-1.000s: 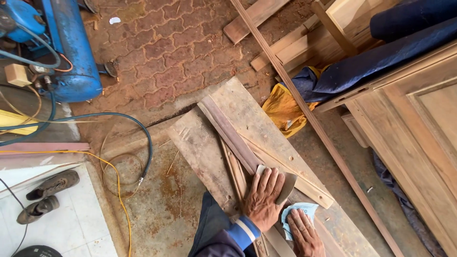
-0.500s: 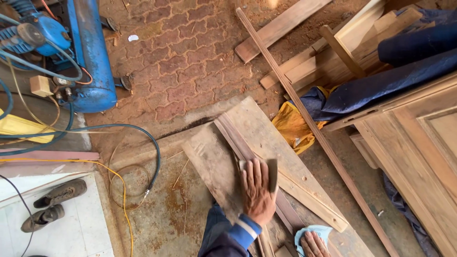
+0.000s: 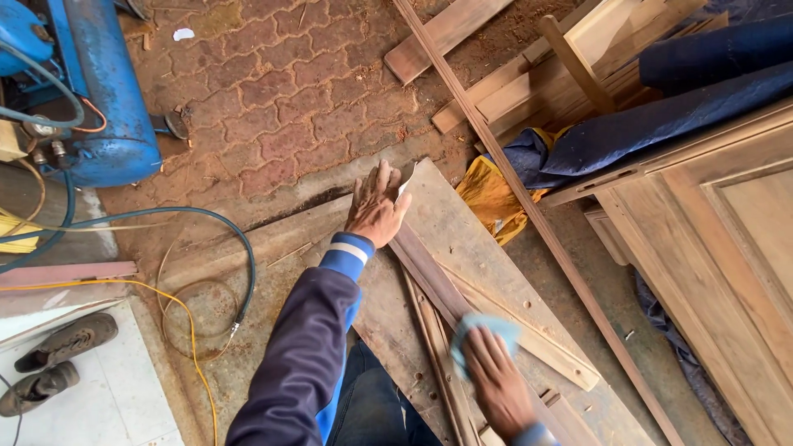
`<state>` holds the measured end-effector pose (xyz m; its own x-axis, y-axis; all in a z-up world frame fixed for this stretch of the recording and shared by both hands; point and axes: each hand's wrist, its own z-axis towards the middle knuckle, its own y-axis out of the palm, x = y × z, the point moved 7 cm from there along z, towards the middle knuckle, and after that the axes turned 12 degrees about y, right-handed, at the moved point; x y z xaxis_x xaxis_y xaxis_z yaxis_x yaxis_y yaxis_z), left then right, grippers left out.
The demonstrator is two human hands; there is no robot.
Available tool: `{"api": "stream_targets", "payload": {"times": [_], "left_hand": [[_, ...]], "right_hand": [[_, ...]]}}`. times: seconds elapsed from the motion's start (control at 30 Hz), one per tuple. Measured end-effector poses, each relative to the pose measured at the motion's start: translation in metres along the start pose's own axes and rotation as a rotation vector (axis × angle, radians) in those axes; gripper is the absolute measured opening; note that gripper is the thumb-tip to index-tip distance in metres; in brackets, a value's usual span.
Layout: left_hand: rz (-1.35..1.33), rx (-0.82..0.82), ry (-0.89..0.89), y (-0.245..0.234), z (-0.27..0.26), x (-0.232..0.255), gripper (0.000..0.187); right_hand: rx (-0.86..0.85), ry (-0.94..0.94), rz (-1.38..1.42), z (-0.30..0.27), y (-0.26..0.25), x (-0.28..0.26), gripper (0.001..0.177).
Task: Sanding long wooden slats with sandpaper and a sanding block on a workbench.
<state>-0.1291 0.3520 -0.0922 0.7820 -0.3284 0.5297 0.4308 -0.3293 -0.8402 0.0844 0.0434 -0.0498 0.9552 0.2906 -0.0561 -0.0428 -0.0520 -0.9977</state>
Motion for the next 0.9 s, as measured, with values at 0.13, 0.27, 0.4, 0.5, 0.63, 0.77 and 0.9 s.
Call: {"api": "stream_targets", "payload": {"times": [0.13,0.27,0.4,0.5,0.63,0.77,0.9], "left_hand": [[-0.14,-0.121,-0.087,-0.006,0.0,-0.002,0.075],[-0.228,-0.171,-0.075,0.003,0.001,-0.014,0.082],[-0.435,-0.255,-0.096,0.002,-0.002,-0.016,0.094],[-0.46,-0.291,-0.091,0.0,0.0,-0.016,0.096],[-0.457,-0.316,-0.059,0.013,0.003,-0.022,0.097],[-0.382,-0.315,-0.048,0.005,0.0,-0.018,0.088],[-0.367,-0.312,-0.046,-0.007,-0.003,-0.008,0.082]], "right_hand": [[-0.009,-0.024,0.123,0.138,-0.03,-0.051,0.057],[-0.066,0.017,0.064,0.136,-0.039,-0.058,0.063],[-0.102,0.142,0.08,0.085,-0.029,-0.039,0.066],[0.019,0.056,0.188,0.139,-0.027,-0.058,0.062],[-0.064,0.069,0.028,0.226,-0.038,-0.092,0.064],[-0.117,0.123,0.053,0.183,-0.029,-0.081,0.06],[-0.028,0.154,0.067,0.131,-0.039,-0.063,0.062]]}}
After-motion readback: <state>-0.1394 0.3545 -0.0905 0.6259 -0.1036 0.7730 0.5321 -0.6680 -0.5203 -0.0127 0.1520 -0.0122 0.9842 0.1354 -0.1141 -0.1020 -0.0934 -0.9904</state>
